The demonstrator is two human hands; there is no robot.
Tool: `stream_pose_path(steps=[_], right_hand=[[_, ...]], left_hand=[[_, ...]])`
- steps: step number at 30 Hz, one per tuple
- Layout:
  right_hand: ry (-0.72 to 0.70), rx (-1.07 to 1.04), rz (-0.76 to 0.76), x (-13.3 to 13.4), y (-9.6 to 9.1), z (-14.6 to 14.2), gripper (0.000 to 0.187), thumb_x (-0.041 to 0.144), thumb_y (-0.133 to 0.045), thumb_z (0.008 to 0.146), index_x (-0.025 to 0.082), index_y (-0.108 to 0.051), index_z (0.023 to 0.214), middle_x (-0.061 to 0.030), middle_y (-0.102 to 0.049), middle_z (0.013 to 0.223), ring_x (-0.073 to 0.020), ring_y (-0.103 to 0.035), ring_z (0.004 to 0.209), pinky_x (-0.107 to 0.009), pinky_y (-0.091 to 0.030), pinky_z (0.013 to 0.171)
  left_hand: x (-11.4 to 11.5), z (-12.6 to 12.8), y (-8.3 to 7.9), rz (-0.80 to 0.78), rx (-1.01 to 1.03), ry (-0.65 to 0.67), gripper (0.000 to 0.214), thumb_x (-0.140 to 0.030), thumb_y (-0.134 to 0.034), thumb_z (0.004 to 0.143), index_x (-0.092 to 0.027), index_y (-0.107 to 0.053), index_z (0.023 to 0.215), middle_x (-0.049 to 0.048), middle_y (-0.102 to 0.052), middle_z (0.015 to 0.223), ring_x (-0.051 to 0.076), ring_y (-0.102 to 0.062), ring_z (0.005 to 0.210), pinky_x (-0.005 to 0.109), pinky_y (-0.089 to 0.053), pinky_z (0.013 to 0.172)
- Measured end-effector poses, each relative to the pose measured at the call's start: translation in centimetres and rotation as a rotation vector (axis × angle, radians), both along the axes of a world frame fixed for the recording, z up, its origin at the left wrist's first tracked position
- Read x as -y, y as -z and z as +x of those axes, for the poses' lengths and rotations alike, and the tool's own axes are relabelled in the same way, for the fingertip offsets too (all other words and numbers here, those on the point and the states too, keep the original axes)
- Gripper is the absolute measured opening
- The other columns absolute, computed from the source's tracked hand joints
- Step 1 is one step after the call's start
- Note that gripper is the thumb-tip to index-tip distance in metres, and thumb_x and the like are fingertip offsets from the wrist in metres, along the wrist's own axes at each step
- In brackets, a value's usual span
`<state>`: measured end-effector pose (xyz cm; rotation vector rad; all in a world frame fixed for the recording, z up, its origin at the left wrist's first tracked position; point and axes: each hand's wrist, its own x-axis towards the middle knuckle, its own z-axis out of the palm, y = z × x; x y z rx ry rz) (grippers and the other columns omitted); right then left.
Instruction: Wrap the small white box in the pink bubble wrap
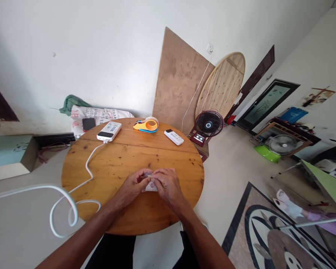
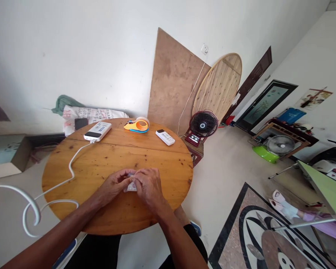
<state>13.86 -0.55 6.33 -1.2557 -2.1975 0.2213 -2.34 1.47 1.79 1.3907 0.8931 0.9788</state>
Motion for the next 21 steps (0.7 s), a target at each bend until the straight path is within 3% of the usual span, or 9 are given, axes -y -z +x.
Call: stream_pose_path(steps=[4, 9, 15, 21], right_hand=[[0.035, 0.039, 0.119, 0.8, 1.3, -0.2, 0.017, 0.018, -0.052, 0.089, 0.025, -0.067, 0.084, -0.0017, -0.068, 0.095, -0.0177, -0.055, 0.09, -0.036, -0.033, 0.082], [0.043, 0.079, 0.172, 0.9, 2.4, -0.2, 0.021, 0.017, -0.049, 0.088, 0.026, -0.063, 0.102, -0.0027, -0.065, 0.11, -0.0214, -0.049, 0.111, -0.04, -0.029, 0.093], [0.008, 0.09, 0.124, 1.1, 3.2, 0.3, 0.036, 0.021, -0.056, 0.084, 0.024, -0.054, 0.12, -0.0057, -0.06, 0.123, -0.0236, -0.042, 0.123, -0.042, -0.026, 0.1], [0.071, 0.073, 0.233, 0.8, 4.9, 0.4, 0.027, 0.023, -0.053, 0.089, 0.023, -0.056, 0.115, -0.0055, -0.062, 0.119, -0.0225, -0.044, 0.123, -0.041, -0.026, 0.1]], left_hand=[[-0.3, 0.0, 0.5, 0.044, -0.051, -0.056, 0.035, -0.041, -0.055, 0.078, -0.017, -0.062, 0.103, 0.0046, -0.068, 0.091, 0.019, -0.062, 0.086, 0.029, -0.049, 0.074], [-1.0, 0.3, 0.7, 0.136, -0.132, -0.133, 0.031, -0.04, -0.051, 0.081, -0.018, -0.066, 0.097, 0.0051, -0.069, 0.097, 0.021, -0.061, 0.093, 0.033, -0.046, 0.088], [-1.5, 0.4, 1.4, 0.153, -0.189, -0.169, 0.034, -0.041, -0.05, 0.082, -0.018, -0.067, 0.099, 0.0071, -0.07, 0.1, 0.022, -0.062, 0.093, 0.035, -0.047, 0.087], [-1.5, 0.5, 1.5, 0.152, -0.191, -0.191, 0.036, -0.042, -0.049, 0.081, -0.017, -0.066, 0.101, 0.0064, -0.069, 0.103, 0.022, -0.062, 0.096, 0.034, -0.047, 0.089]])
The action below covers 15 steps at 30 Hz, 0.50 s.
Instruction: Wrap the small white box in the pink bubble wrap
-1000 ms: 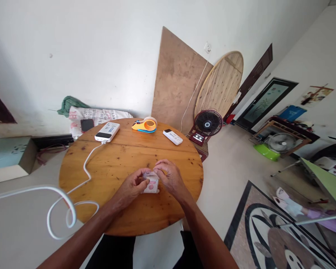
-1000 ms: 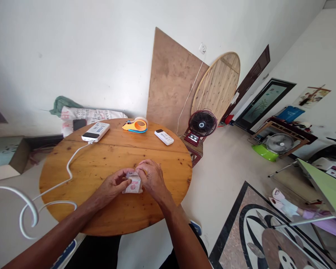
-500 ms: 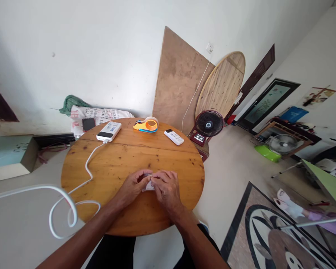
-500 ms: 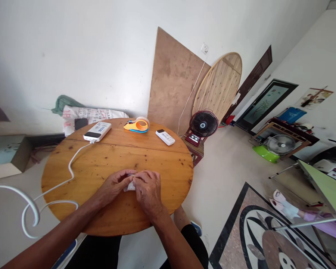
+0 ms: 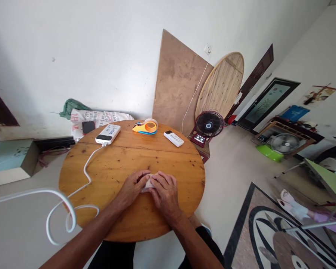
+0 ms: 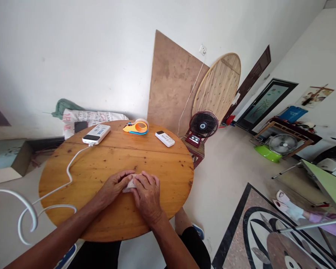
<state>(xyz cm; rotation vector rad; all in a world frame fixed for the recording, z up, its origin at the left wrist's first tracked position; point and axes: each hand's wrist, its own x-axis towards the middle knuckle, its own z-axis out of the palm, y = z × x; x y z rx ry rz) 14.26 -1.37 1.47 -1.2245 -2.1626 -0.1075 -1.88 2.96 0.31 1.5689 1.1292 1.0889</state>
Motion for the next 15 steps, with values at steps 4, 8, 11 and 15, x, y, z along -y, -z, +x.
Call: stream_pose_path(steps=[4, 8, 11, 15], right_hand=[[0.016, 0.007, 0.051, -0.3, 0.3, -0.1, 0.021, 0.024, -0.055, 0.088, 0.023, -0.058, 0.109, -0.0045, -0.064, 0.114, -0.0218, -0.046, 0.119, -0.04, -0.028, 0.1], [0.041, -0.008, 0.058, -0.3, 0.3, -0.1, 0.019, 0.027, -0.057, 0.087, 0.023, -0.059, 0.106, -0.005, -0.062, 0.114, -0.0219, -0.046, 0.118, -0.039, -0.03, 0.098], [0.074, -0.02, 0.059, -0.1, 0.4, -0.1, 0.022, 0.027, -0.06, 0.085, 0.023, -0.059, 0.106, -0.0066, -0.059, 0.116, -0.0225, -0.046, 0.115, -0.039, -0.032, 0.095], [0.084, -0.042, 0.056, -0.1, 0.5, -0.1, 0.022, 0.026, -0.06, 0.084, 0.023, -0.059, 0.105, -0.0075, -0.057, 0.117, -0.0228, -0.047, 0.113, -0.039, -0.033, 0.094]], left_hand=[[0.0, 0.2, -0.1, -0.005, 0.0, 0.011, 0.036, -0.043, -0.046, 0.082, -0.017, -0.066, 0.098, 0.0058, -0.07, 0.099, 0.022, -0.062, 0.093, 0.033, -0.047, 0.087], [0.1, 0.3, -0.1, -0.023, 0.008, -0.019, 0.039, -0.044, -0.049, 0.08, -0.016, -0.065, 0.102, 0.0072, -0.069, 0.103, 0.023, -0.061, 0.097, 0.034, -0.045, 0.09], [0.1, 0.3, -0.4, -0.036, 0.035, -0.018, 0.037, -0.044, -0.051, 0.078, -0.016, -0.065, 0.098, 0.0065, -0.069, 0.1, 0.023, -0.061, 0.094, 0.034, -0.045, 0.088], [-0.6, 0.2, -1.2, -0.187, 0.104, 0.031, 0.04, -0.043, -0.059, 0.071, -0.014, -0.063, 0.098, 0.0047, -0.069, 0.088, 0.021, -0.062, 0.08, 0.032, -0.048, 0.073]])
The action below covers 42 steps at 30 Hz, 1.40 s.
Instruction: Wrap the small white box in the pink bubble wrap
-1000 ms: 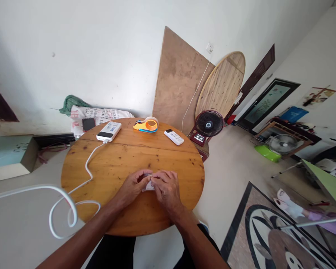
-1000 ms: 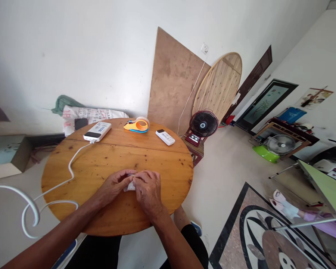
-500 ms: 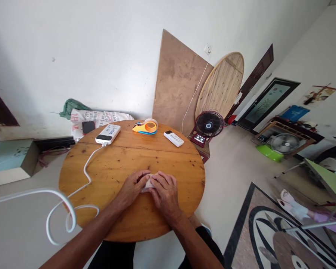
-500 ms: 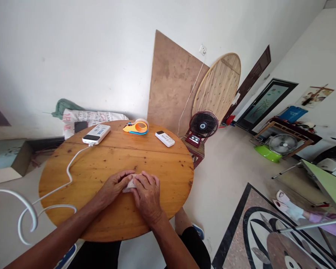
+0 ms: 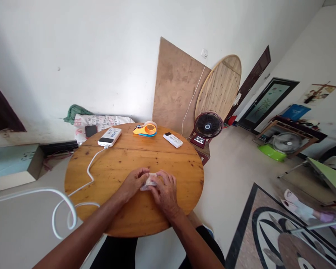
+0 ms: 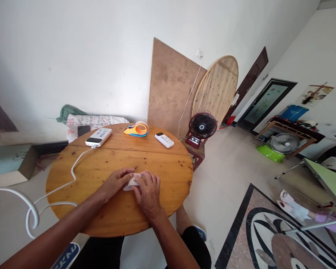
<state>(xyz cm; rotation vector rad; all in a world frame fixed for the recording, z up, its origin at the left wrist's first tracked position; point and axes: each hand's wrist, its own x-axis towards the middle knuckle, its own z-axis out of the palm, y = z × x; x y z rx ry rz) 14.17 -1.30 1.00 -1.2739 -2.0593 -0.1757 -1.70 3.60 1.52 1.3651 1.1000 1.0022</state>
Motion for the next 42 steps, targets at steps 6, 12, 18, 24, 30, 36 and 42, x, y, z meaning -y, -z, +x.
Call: stream_pose_path(steps=[6, 12, 18, 24, 30, 36, 42], right_hand=[[0.024, -0.05, -0.031, 0.1, 0.1, 0.1, 0.024, 0.027, -0.062, 0.082, 0.021, -0.058, 0.105, -0.008, -0.055, 0.122, -0.0223, -0.047, 0.112, -0.037, -0.034, 0.094], [0.056, -0.008, -0.069, -0.1, 0.2, 0.2, 0.053, 0.032, -0.056, 0.084, 0.016, -0.042, 0.132, -0.0143, -0.042, 0.139, -0.0257, -0.042, 0.122, -0.04, -0.032, 0.099], [0.047, 0.05, -0.132, -0.1, -0.1, 0.1, 0.051, 0.032, -0.054, 0.085, 0.022, -0.044, 0.134, -0.0124, -0.034, 0.145, -0.0273, -0.04, 0.125, -0.043, -0.033, 0.099], [0.021, 0.021, -0.149, 0.1, -0.4, 0.0, 0.036, 0.029, -0.053, 0.087, 0.025, -0.054, 0.122, -0.0099, -0.035, 0.145, -0.0264, -0.039, 0.126, -0.044, -0.033, 0.1], [0.021, -0.187, -0.085, 0.1, 0.4, 0.7, 0.042, 0.03, -0.053, 0.086, 0.019, -0.047, 0.126, -0.0133, -0.044, 0.138, -0.0248, -0.043, 0.124, -0.042, -0.036, 0.101], [-0.016, -0.376, -0.15, -1.1, 0.1, 1.3, 0.042, 0.022, -0.055, 0.081, 0.019, -0.05, 0.123, -0.0112, -0.053, 0.129, -0.0219, -0.05, 0.12, -0.037, -0.04, 0.1], [-0.05, -0.336, -0.216, -4.0, -1.3, 0.7, 0.034, 0.022, -0.062, 0.075, 0.021, -0.06, 0.109, -0.0084, -0.06, 0.12, -0.0217, -0.055, 0.112, -0.036, -0.042, 0.097]], left_hand=[[-0.9, -0.1, -0.2, -0.092, 0.16, 0.027, 0.043, -0.036, -0.068, 0.062, -0.013, -0.063, 0.097, 0.0046, -0.069, 0.091, 0.019, -0.062, 0.078, 0.03, -0.048, 0.071], [-0.3, 0.0, 0.2, -0.152, 0.299, 0.026, 0.046, -0.034, -0.07, 0.063, -0.013, -0.06, 0.103, 0.0063, -0.068, 0.096, 0.019, -0.062, 0.08, 0.032, -0.049, 0.074], [-0.4, 0.1, 0.0, -0.173, 0.36, 0.03, 0.047, -0.034, -0.072, 0.06, -0.013, -0.061, 0.101, 0.0068, -0.068, 0.097, 0.02, -0.063, 0.081, 0.033, -0.049, 0.074], [0.0, 0.2, -0.8, -0.158, 0.315, -0.015, 0.046, -0.036, -0.073, 0.059, -0.013, -0.063, 0.097, 0.0054, -0.069, 0.092, 0.018, -0.062, 0.079, 0.03, -0.049, 0.072], [-0.2, 0.4, -0.3, -0.163, 0.335, -0.008, 0.051, -0.039, -0.074, 0.058, -0.013, -0.061, 0.1, 0.0075, -0.068, 0.098, 0.018, -0.063, 0.078, 0.031, -0.049, 0.072], [-0.5, 0.4, 0.1, -0.129, 0.321, 0.003, 0.055, -0.04, -0.073, 0.06, -0.014, -0.059, 0.106, 0.0089, -0.067, 0.102, 0.02, -0.063, 0.084, 0.034, -0.05, 0.078], [-0.4, 0.4, -0.3, -0.112, 0.291, 0.01, 0.054, -0.04, -0.071, 0.06, -0.015, -0.059, 0.106, 0.009, -0.068, 0.101, 0.022, -0.064, 0.086, 0.034, -0.05, 0.076]])
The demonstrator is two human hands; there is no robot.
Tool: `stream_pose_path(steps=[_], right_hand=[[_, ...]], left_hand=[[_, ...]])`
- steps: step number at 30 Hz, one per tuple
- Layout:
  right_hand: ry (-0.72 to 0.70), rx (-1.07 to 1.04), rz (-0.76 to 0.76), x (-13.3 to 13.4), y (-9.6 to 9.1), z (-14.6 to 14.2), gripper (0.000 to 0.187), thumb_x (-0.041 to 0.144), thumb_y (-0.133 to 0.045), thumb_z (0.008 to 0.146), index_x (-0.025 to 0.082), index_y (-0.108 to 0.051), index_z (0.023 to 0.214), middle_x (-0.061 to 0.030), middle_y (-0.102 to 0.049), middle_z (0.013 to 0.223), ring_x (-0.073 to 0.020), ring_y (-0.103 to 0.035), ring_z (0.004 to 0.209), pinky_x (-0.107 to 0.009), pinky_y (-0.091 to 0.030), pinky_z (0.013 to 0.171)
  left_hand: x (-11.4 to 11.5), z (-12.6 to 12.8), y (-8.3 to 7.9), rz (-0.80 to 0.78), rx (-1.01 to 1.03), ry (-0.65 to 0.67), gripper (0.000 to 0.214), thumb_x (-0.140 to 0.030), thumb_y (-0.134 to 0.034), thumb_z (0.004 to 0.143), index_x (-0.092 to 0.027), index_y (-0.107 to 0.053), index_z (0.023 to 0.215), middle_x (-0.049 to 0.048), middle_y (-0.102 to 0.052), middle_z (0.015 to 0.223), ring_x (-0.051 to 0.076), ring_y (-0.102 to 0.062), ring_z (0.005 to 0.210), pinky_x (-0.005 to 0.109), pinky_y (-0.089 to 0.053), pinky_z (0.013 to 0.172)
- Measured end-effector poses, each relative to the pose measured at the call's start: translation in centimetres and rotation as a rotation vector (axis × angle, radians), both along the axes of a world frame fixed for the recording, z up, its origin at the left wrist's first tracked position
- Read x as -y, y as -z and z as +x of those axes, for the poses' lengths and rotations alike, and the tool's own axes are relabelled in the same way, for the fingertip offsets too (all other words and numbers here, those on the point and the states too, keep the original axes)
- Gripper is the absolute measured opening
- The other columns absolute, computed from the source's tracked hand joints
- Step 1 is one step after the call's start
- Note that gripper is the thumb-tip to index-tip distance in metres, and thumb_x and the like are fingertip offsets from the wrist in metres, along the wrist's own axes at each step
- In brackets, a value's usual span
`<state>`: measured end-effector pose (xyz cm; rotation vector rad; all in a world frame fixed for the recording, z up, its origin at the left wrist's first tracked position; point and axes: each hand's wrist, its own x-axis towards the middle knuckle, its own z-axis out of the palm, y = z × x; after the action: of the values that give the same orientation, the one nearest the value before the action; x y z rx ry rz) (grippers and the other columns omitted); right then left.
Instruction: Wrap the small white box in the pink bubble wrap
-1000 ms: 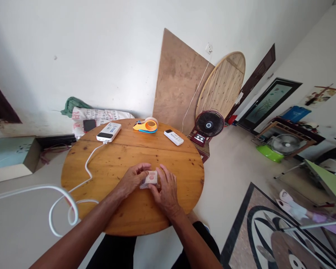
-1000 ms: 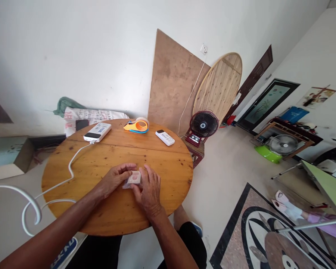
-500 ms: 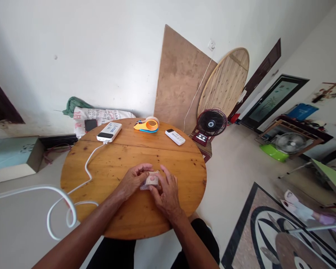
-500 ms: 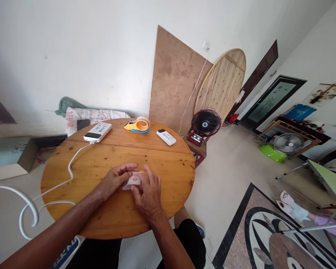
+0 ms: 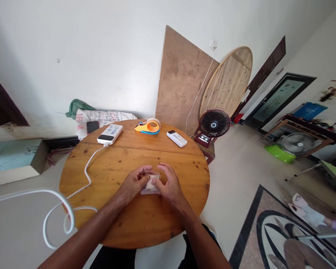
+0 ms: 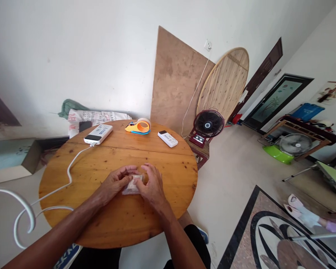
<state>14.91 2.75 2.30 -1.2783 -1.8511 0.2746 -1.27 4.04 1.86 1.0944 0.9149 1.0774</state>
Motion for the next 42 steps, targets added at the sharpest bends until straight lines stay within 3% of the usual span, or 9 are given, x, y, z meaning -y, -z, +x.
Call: stream_pose_path(steps=[4, 10, 15, 17, 26, 32, 38, 42], right_hand=[[-0.029, -0.045, -0.028, -2.1, -0.3, -0.2, 0.01, 0.019, -0.057, 0.079, 0.021, -0.066, 0.081, -0.0063, -0.061, 0.115, -0.0201, -0.056, 0.109, -0.035, -0.041, 0.096], [-0.096, -0.103, -0.093, -2.4, -1.0, -0.1, 0.011, 0.017, -0.057, 0.08, 0.019, -0.067, 0.077, -0.0066, -0.06, 0.117, -0.0194, -0.055, 0.11, -0.033, -0.042, 0.094], [-0.103, 0.098, -0.044, -0.5, -1.8, -0.1, 0.017, 0.014, -0.057, 0.082, 0.022, -0.069, 0.072, -0.0028, -0.059, 0.118, -0.0186, -0.055, 0.108, -0.034, -0.041, 0.093], [-0.095, 0.187, -0.008, 0.4, -1.8, -0.1, 0.019, 0.013, -0.056, 0.083, 0.024, -0.07, 0.074, -0.0022, -0.059, 0.118, -0.0187, -0.055, 0.106, -0.035, -0.041, 0.091], [-0.031, 0.464, 0.139, 3.5, -0.2, 0.3, 0.03, 0.022, -0.052, 0.087, 0.025, -0.059, 0.116, -0.0092, -0.05, 0.131, -0.025, -0.043, 0.12, -0.042, -0.037, 0.095], [0.02, 0.43, 0.215, 3.7, 0.7, -0.1, 0.026, 0.019, -0.05, 0.089, 0.024, -0.059, 0.113, -0.0091, -0.053, 0.124, -0.0232, -0.044, 0.118, -0.039, -0.037, 0.094], [0.02, 0.421, 0.212, 3.7, 0.4, -0.1, 0.022, 0.018, -0.052, 0.087, 0.025, -0.061, 0.106, -0.0082, -0.052, 0.124, -0.0229, -0.045, 0.115, -0.039, -0.038, 0.093], [0.03, 0.427, 0.201, 2.9, 0.3, -0.4, 0.023, 0.02, -0.052, 0.087, 0.025, -0.061, 0.107, -0.009, -0.051, 0.125, -0.0235, -0.045, 0.116, -0.04, -0.038, 0.092]], left_hand=[[0.0, 0.1, -0.2, -0.008, 0.011, 0.031, 0.052, -0.039, -0.07, 0.062, -0.016, -0.057, 0.107, 0.0077, -0.068, 0.1, 0.021, -0.064, 0.083, 0.034, -0.05, 0.075], [-0.2, 0.0, 0.0, 0.005, -0.023, 0.053, 0.048, -0.038, -0.068, 0.065, -0.016, -0.059, 0.107, 0.0067, -0.067, 0.099, 0.02, -0.063, 0.082, 0.031, -0.05, 0.071], [-0.5, -0.2, 0.4, 0.017, -0.073, 0.049, 0.046, -0.039, -0.067, 0.065, -0.016, -0.061, 0.105, 0.0049, -0.068, 0.093, 0.019, -0.061, 0.08, 0.03, -0.048, 0.071], [-0.5, -0.1, 0.5, 0.017, -0.085, 0.034, 0.044, -0.038, -0.067, 0.064, -0.016, -0.061, 0.102, 0.0041, -0.067, 0.091, 0.018, -0.061, 0.077, 0.029, -0.047, 0.07], [-0.2, 0.0, 0.5, 0.028, -0.137, 0.052, 0.031, -0.04, -0.06, 0.068, -0.018, -0.063, 0.088, -0.0022, -0.062, 0.069, 0.013, -0.051, 0.059, 0.024, -0.039, 0.055], [0.0, 0.1, 0.1, 0.097, -0.18, -0.006, 0.027, -0.039, -0.059, 0.068, -0.017, -0.063, 0.083, -0.0025, -0.06, 0.069, 0.013, -0.051, 0.061, 0.024, -0.041, 0.058], [0.1, 0.1, 0.4, 0.061, -0.145, -0.021, 0.03, -0.041, -0.062, 0.066, -0.017, -0.063, 0.086, -0.0026, -0.061, 0.068, 0.013, -0.051, 0.058, 0.024, -0.04, 0.057], [-0.3, 0.0, 0.6, 0.068, -0.116, -0.076, 0.035, -0.042, -0.065, 0.065, -0.016, -0.062, 0.089, 0.0004, -0.065, 0.077, 0.015, -0.057, 0.066, 0.027, -0.045, 0.063]])
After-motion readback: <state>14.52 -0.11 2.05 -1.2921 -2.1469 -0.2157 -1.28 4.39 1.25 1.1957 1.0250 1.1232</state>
